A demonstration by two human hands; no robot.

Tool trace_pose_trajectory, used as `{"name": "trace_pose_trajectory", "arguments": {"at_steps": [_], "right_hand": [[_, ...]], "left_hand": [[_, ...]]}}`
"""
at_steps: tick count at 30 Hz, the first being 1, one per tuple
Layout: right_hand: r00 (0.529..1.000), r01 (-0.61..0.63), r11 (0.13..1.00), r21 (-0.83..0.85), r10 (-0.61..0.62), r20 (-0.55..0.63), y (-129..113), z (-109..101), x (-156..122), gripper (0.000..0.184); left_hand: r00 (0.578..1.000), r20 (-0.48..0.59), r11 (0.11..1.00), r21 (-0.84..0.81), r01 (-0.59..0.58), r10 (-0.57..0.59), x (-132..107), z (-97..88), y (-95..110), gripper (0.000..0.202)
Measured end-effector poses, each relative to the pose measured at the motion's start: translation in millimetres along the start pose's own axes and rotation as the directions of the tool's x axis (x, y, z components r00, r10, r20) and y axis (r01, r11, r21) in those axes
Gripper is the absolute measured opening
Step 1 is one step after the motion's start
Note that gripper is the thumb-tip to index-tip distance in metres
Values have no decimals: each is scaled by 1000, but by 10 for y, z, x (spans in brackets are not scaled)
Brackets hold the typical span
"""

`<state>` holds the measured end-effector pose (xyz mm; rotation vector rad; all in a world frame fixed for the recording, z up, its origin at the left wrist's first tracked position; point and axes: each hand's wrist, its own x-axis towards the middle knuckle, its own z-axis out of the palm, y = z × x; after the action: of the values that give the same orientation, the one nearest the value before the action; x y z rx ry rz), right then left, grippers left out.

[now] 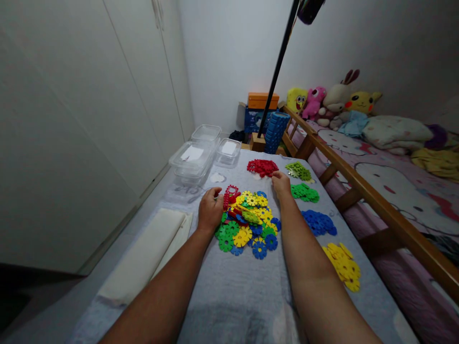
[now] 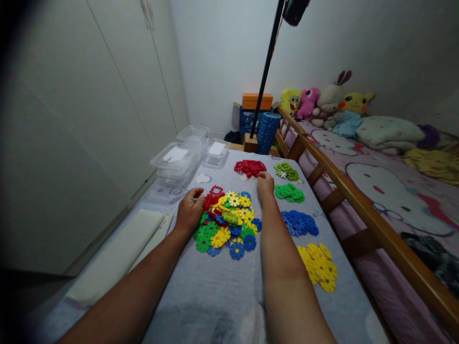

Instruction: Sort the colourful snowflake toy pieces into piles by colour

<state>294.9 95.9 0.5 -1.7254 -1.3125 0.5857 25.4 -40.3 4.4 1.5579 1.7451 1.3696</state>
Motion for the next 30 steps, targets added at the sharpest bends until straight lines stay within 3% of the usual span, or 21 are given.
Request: {"name": "trace_pose_trajectory", "arguments": {"at_steps": [5, 8, 10, 13, 15, 17, 22, 25, 28, 30], "right_hand": [[998, 11, 998, 62, -6, -69, -122, -45, -116, 40], [983, 140, 986, 90, -149, 109, -358, -79, -227, 28], [906, 238, 966, 105, -260, 335, -566, -71, -324, 21], [690, 393, 918, 51, -331, 644, -865, 10, -500, 14], [585, 510, 860, -30, -320, 746, -1009, 91, -622, 12], [544, 598, 793, -115, -296, 785, -1094, 167, -726, 10], [497, 647, 745, -162, -251, 831, -1139, 268, -853, 11], [499, 643, 755, -128, -286, 818, -1117, 257, -824, 10], [557, 590, 804, -69, -344, 755, -1045, 170, -710, 11], [649, 507, 861, -45, -347, 677, -947, 76, -592, 14]], "left_hand": [[999, 23, 1000, 2, 22, -22, 0, 11, -2, 29], [999, 33, 1000, -4, 31, -31, -4, 8, 17, 30], [999, 34, 999, -16, 37, -36, -5, 4, 25, 30], [999, 29, 999, -36, 40, -39, -2, 2, 19, 31], [999, 22, 998, -43, 38, -37, 2, 4, 4, 31], [999, 13, 998, -46, 38, -37, 5, 11, -12, 32], [999, 31, 997, -58, 46, -45, 5, 17, -21, 31], [998, 27, 997, -61, 50, -48, 4, 10, -10, 30], [999, 21, 997, -61, 48, -47, 3, 9, -4, 29], [999, 18, 997, -61, 48, -47, 1, 11, -3, 29]]}}
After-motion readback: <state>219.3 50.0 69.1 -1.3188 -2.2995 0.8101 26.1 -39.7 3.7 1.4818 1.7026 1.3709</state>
